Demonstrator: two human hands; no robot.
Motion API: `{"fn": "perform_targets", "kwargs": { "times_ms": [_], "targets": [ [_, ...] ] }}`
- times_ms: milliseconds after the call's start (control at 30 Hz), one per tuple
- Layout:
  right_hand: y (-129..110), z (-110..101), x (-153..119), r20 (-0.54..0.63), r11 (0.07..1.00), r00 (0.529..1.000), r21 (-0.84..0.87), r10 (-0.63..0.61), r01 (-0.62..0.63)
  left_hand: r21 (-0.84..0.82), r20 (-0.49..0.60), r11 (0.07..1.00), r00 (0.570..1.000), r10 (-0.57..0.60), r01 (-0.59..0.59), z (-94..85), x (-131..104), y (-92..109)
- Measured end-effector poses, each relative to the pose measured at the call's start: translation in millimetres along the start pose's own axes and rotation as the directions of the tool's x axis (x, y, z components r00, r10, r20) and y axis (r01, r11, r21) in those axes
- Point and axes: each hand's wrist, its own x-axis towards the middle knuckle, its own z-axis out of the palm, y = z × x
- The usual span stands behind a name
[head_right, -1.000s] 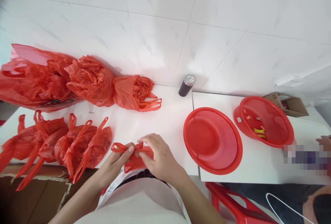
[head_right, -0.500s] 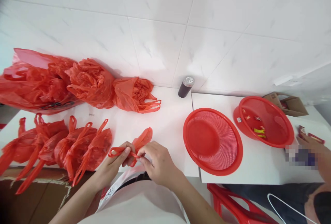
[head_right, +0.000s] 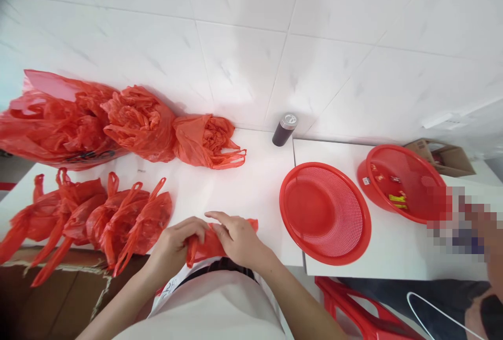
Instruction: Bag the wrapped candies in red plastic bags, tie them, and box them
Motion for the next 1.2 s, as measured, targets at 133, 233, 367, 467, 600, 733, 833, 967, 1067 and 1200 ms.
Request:
{"fn": "perform_targets", "kwargs": {
  "times_ms": [133,233,367,467,600,733,833,967,1067,1200],
  "targets": [
    [8,2,-4,0.126,0.98,0.99,0.178,0.069,-0.091,0.039,-0.165,0.998,0.984,0.061,-0.055,8.2,-2,-8],
    [6,3,-6,0.084,0.959,0.993,0.267,0.079,-0.098,0.029,-0.065,0.995,0.993,0.096,-0.094,9.3,-2,-9],
    [3,0,-13,0.009,0.926,0.992,0.356,0.128,-0.123,0.076,0.053,0.993,0.995,0.086,-0.09,1.3,-7,-16],
    [14,-10,-17,-0.189,0.893,0.959,0.438,0.209,-0.108,0.119,-0.026,0.993,0.999,0.027,-0.024,-13.3,-17,-27],
    [39,-27,-13,-0.447,0.855,0.843,0.517,0.299,-0.029,0.112,-0.149,0.991,0.987,-0.06,0.077,-29.4,-32,-39],
    [46,-30,0,-0.514,0.896,0.814,0.443,0.27,-0.018,-0.05,-0.164,0.983,0.969,-0.185,0.179,-22.5,-32,-38],
    [44,-20,6,-0.483,0.973,0.861,0.222,0.161,-0.057,-0.268,-0.183,0.942,0.949,-0.257,0.204,-8.1,-26,-35],
    [55,6,9,-0.263,0.983,0.964,-0.166,0.027,-0.073,-0.518,-0.221,0.839,0.922,-0.317,0.164,12.6,-23,-39],
    [66,30,6,-0.161,0.987,0.984,-0.13,0.073,-0.094,-0.47,-0.298,0.856,0.873,-0.385,0.217,25.5,-24,-46],
    [70,46,-2,-0.117,0.979,0.979,0.134,0.168,-0.152,-0.23,-0.328,0.905,0.847,-0.418,0.358,30.7,-27,-54]
  ]
}}
